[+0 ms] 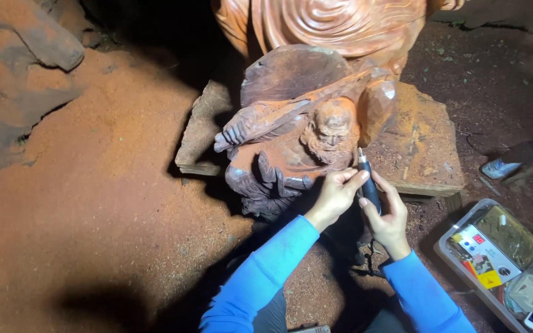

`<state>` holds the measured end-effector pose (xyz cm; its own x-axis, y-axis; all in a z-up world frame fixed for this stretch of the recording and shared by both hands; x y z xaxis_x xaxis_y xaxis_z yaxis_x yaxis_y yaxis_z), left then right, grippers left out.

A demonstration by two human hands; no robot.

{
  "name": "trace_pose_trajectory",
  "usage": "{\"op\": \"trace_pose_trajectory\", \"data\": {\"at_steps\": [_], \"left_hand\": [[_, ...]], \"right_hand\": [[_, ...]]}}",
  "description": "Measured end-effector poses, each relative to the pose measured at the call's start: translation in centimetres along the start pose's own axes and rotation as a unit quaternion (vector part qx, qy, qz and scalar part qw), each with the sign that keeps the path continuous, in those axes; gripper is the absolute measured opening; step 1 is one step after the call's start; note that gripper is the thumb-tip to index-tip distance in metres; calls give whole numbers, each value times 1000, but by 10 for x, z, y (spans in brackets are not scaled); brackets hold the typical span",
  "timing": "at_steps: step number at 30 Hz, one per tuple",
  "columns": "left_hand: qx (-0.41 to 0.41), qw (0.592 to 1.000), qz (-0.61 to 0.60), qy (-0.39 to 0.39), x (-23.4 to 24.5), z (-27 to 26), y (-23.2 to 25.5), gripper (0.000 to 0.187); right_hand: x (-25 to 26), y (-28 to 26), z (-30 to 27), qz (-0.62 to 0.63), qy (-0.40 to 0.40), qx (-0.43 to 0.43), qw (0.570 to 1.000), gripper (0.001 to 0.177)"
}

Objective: Using a handheld rotary tool to carve fine details into a wooden statue

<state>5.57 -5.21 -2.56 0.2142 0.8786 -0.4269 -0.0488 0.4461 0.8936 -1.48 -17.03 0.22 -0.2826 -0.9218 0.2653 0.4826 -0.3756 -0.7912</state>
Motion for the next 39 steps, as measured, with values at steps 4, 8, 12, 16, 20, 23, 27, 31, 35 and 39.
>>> {"op": "trace_pose_trajectory", "data": {"at_steps": [4,8,12,16,20,23,27,31,35,39], "left_hand": [[-25,998,53,39,3,18,-9,26],[-6,997,59,48,3,15,-6,26],[20,993,77,84,10,18,-22,21],[15,994,67,89,10,16,-15,20],[5,994,68,84,-3,7,18,19],[-1,995,57,83,-13,1,37,18],[-26,996,46,75,-22,-6,73,18],[-23,996,42,71,-16,-6,54,18],[-24,997,27,65,-24,-11,72,20],[-16,998,9,67,-21,-11,69,16]], "right_hand": [[3,6,18,37,-8,2,999,58],[3,1,23,30,3,-8,1000,56],[2,0,25,30,-2,-20,999,55],[4,-5,27,23,-15,-13,1000,55],[5,-7,28,29,-22,-16,999,55],[4,-8,28,40,-20,-23,999,56],[4,-16,29,47,-24,-20,998,56],[2,-18,29,39,-30,-20,999,55],[4,-11,27,45,-28,-23,998,56],[3,1,24,32,-32,-21,999,56]]}}
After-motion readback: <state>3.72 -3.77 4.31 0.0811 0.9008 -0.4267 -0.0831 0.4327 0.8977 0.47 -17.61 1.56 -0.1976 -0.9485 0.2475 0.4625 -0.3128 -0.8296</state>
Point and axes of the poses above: each hand's wrist, its own z-axis towards the middle knuckle, its own x-axis out of the back of the hand, y = z × x, the point moved 5 cm from there along z, towards the middle knuckle, and after that the axes turned 3 degrees about -z, right-handed, at the moved point
